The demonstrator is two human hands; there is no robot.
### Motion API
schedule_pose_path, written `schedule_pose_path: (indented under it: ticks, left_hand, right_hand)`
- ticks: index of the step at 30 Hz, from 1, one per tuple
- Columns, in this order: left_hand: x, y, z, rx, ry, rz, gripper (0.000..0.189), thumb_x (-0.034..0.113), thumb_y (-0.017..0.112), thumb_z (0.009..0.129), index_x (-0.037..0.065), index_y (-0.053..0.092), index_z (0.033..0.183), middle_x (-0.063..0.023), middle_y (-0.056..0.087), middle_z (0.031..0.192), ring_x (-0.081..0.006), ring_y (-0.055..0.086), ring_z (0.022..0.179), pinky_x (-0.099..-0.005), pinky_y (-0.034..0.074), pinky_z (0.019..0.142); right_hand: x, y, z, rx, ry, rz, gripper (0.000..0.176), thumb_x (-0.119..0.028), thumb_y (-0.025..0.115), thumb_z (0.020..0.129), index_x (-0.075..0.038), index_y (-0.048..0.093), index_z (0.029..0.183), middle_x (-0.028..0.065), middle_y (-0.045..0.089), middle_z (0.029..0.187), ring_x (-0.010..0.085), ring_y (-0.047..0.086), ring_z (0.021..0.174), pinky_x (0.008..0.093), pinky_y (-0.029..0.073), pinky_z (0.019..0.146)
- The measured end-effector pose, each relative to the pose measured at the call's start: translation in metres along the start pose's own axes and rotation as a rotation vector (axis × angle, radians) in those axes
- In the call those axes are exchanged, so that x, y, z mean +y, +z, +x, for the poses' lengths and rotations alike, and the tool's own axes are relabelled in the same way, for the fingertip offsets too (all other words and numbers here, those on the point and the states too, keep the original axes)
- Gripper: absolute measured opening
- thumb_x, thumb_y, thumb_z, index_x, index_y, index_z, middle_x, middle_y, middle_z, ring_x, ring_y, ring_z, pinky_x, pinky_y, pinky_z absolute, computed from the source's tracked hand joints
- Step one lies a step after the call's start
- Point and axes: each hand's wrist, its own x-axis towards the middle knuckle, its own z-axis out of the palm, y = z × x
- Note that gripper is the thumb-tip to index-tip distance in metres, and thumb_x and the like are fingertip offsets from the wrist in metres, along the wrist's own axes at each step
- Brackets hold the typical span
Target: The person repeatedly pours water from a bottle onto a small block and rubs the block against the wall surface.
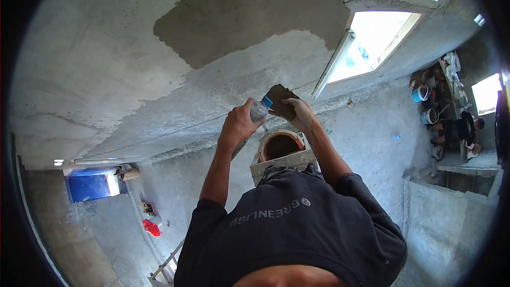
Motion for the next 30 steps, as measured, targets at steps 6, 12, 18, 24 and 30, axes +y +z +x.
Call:
schedule_pose_path:
  ticks: [6,12,18,24,30]
  left_hand:
    - [0.005,0.000,0.004,-0.068,0.009,0.172,0.054,0.027,0.074,0.069,0.007,0.051,0.113,-0.0234,0.063,0.087,-0.0393,0.061,0.085,-0.0439,0.049,0.074]
    - [0.008,0.004,0.007,-0.083,0.011,0.244,0.055,0.026,0.074,0.068,0.008,0.051,0.114,-0.0227,0.063,0.086,-0.0392,0.062,0.083,-0.0450,0.049,0.073]
    - [0.007,0.002,0.008,-0.080,0.043,0.271,0.054,0.026,0.074,0.068,0.010,0.052,0.114,-0.0220,0.063,0.086,-0.0389,0.062,0.083,-0.0452,0.050,0.072]
    - [0.005,0.000,0.010,-0.062,0.049,0.289,0.054,0.027,0.075,0.068,0.011,0.053,0.115,-0.0217,0.064,0.087,-0.0382,0.062,0.084,-0.0445,0.050,0.072]
    - [-0.004,-0.005,0.012,0.021,0.064,0.163,0.052,0.029,0.075,0.070,0.009,0.054,0.113,-0.0182,0.065,0.090,-0.0360,0.063,0.085,-0.0431,0.050,0.073]
  right_hand:
    - [0.006,0.003,0.002,0.061,-0.002,-0.031,0.033,-0.002,0.046,0.086,0.012,0.043,0.116,0.0211,0.054,0.111,0.0311,0.059,0.098,0.0423,0.051,0.089]
    - [0.014,-0.005,0.007,0.133,0.015,-0.010,0.025,-0.004,0.049,0.086,0.010,0.051,0.106,0.0183,0.059,0.099,0.0266,0.062,0.088,0.0380,0.054,0.080]
    - [0.017,-0.015,0.017,0.127,-0.012,-0.025,0.027,-0.005,0.047,0.086,0.008,0.050,0.109,0.0171,0.057,0.103,0.0249,0.061,0.090,0.0356,0.053,0.082]
    - [0.019,-0.017,0.020,0.085,0.026,0.023,0.027,-0.006,0.046,0.087,0.008,0.050,0.109,0.0167,0.057,0.100,0.0240,0.061,0.089,0.0341,0.053,0.080]
    - [0.027,-0.022,0.030,-0.037,0.001,0.078,0.023,-0.006,0.050,0.087,0.006,0.052,0.107,0.0148,0.060,0.096,0.0200,0.062,0.085,0.0239,0.053,0.074]
